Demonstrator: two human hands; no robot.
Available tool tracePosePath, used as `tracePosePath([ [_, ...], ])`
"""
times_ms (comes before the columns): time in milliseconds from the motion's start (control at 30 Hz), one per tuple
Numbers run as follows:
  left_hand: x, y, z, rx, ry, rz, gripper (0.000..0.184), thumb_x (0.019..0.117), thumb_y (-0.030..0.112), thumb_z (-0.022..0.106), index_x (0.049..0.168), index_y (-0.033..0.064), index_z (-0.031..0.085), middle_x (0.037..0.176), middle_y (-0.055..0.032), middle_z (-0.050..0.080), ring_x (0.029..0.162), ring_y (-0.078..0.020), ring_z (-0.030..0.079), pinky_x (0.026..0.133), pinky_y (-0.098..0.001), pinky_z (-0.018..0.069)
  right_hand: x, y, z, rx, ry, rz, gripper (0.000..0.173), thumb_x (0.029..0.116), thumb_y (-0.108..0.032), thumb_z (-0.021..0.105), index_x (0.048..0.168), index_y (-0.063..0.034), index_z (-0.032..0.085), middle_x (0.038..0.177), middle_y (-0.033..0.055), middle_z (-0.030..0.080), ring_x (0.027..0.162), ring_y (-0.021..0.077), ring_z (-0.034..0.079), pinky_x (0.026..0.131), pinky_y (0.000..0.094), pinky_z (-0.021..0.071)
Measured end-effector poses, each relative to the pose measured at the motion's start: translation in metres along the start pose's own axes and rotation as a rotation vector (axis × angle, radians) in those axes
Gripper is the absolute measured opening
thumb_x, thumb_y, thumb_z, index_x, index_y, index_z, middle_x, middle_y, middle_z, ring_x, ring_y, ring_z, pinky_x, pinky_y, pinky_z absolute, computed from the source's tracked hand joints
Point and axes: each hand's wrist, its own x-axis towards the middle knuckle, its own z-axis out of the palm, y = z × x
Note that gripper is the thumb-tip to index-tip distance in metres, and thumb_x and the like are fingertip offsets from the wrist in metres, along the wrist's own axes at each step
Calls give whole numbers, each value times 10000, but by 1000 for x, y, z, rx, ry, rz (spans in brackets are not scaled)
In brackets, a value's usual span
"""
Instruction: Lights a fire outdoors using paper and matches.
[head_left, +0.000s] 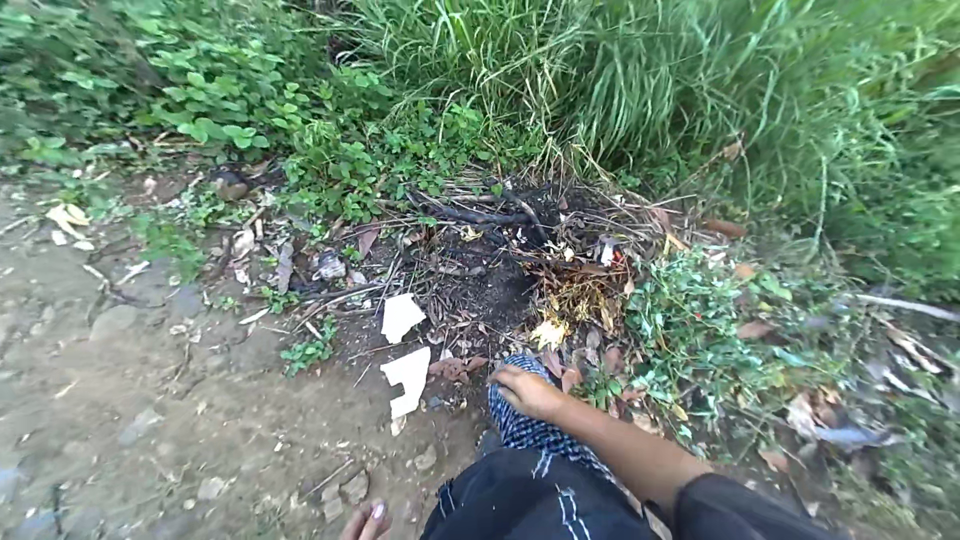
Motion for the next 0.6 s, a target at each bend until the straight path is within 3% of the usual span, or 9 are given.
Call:
tracePosePath([
  [133, 35, 74, 8, 117, -156, 135, 494, 1010, 263, 541, 1395, -43, 494, 1365, -227, 591, 1167, -306, 652, 953, -473, 559, 54, -32, 17, 155, 3, -100, 387, 1046, -56, 497, 1420, 24, 558, 1478, 258, 526, 1391, 375, 507, 1180, 498, 393],
  [200, 52, 108, 10, 192, -223, 174, 549, 966, 258, 604, 1398, -60, 487, 1362, -239, 585, 1147, -296, 657, 959, -453, 559, 86, -48, 24, 226, -43, -67, 436, 1045, -45, 505, 1477, 18, 499, 1496, 265, 505, 1407, 385, 487, 1187, 508, 379],
  [433, 109, 179, -2, 443, -374, 163, 933, 825, 167, 822, 1589, 39, 301, 1552, -238, 435, 1224, -349, 639, 935, -484, 589, 181, -81, 54, 548, -155, 103, 660, 1021, -67, 558, 1615, -39, 270, 1561, 259, 432, 1419, 381, 476, 1186, 536, 378],
  [500, 124, 189, -4, 434, -421, 159, 888, 831, 132, 818, 1570, 38, 335, 1555, -210, 444, 1235, -311, 638, 957, -461, 587, 195, -82, 65, 663, -116, 148, 687, 998, -64, 558, 1616, -33, 259, 1523, 265, 467, 1351, 381, 536, 1125, 546, 442],
  [600, 146, 199, -6, 481, -492, 175, 745, 864, 141, 797, 1494, -13, 430, 1428, -228, 561, 1213, -306, 648, 1005, -459, 560, 210, -81, 71, 817, -87, 262, 728, 993, -58, 557, 1632, -56, 207, 1543, 258, 442, 1360, 363, 532, 1111, 531, 462],
])
